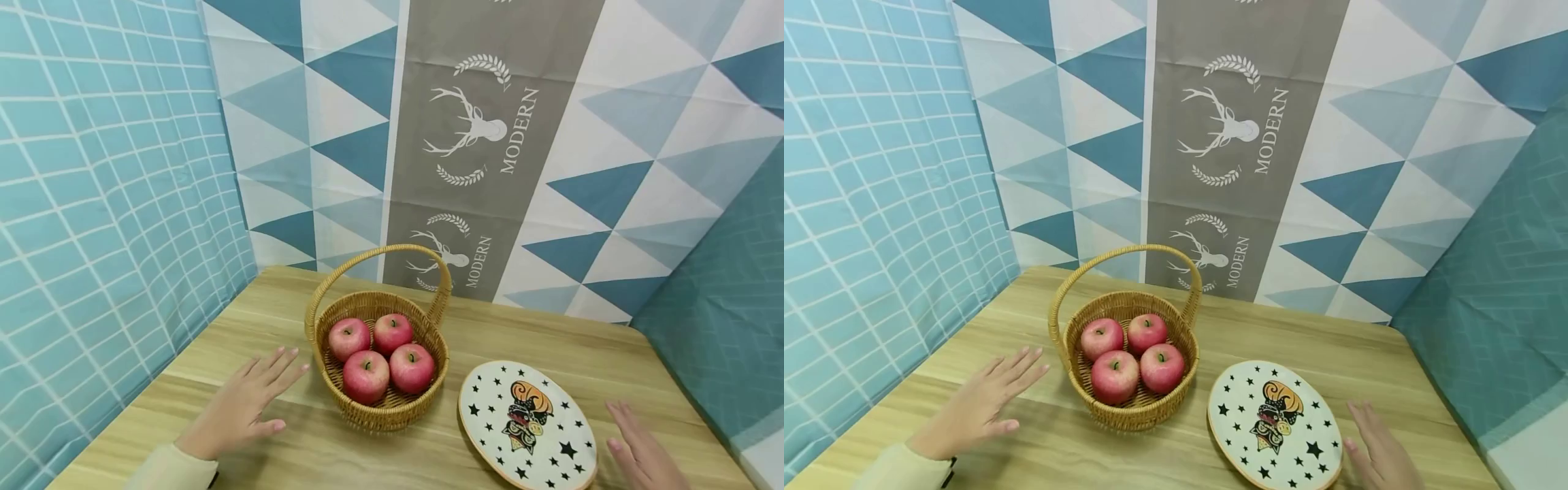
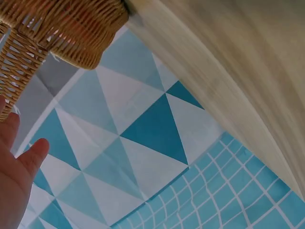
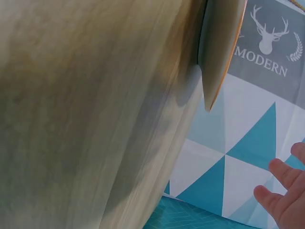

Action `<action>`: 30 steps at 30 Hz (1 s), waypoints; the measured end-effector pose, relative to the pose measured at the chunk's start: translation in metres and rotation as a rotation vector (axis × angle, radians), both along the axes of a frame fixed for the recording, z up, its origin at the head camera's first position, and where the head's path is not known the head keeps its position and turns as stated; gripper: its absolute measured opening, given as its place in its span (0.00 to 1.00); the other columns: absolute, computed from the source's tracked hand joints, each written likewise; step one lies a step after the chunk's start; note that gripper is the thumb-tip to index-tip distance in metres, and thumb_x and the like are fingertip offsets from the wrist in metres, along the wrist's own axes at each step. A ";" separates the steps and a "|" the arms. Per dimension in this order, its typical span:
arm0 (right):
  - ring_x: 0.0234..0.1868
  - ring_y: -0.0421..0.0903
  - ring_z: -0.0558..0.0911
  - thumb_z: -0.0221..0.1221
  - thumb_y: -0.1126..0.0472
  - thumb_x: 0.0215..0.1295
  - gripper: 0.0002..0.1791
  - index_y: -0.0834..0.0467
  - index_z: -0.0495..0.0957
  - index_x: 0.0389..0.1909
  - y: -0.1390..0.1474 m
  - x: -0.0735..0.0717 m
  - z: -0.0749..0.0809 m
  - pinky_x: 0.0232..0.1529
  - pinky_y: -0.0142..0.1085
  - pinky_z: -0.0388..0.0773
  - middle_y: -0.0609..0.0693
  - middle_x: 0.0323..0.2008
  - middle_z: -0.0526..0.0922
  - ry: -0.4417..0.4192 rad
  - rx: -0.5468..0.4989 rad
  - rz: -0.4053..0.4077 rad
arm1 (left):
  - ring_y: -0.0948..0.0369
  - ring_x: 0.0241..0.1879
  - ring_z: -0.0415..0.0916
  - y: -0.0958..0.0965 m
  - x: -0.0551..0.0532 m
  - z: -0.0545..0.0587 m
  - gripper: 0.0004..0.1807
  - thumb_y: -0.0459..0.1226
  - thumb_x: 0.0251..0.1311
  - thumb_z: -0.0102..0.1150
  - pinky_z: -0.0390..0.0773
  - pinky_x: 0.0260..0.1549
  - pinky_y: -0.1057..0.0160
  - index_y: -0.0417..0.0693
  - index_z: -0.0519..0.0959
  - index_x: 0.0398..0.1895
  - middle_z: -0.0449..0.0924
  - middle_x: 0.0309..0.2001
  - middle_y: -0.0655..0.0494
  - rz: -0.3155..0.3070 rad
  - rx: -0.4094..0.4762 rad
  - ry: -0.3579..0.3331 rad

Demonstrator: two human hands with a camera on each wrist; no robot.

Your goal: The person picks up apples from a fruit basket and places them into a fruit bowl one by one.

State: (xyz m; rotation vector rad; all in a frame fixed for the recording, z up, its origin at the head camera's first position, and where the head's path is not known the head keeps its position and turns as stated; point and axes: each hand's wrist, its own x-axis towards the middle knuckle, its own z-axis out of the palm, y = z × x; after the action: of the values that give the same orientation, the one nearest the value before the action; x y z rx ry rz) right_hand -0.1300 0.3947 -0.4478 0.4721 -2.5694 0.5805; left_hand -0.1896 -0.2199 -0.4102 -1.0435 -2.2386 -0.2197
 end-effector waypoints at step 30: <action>0.52 0.04 0.46 0.36 0.58 0.79 0.28 0.71 0.52 0.72 -0.059 -0.002 0.014 0.49 0.06 0.43 0.56 0.76 0.50 -0.307 -0.361 -0.039 | 0.51 0.63 0.69 0.036 -0.006 -0.012 0.40 0.68 0.65 0.30 0.76 0.46 0.43 0.56 0.71 0.67 0.64 0.71 0.51 -0.146 -0.143 0.033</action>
State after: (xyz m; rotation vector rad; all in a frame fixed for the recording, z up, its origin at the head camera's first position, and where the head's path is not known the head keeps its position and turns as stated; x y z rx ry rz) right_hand -0.1316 0.3356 -0.4340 0.2207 -2.6599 1.1531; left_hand -0.1956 -0.1835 -0.4226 -1.2789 -2.1759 -0.1050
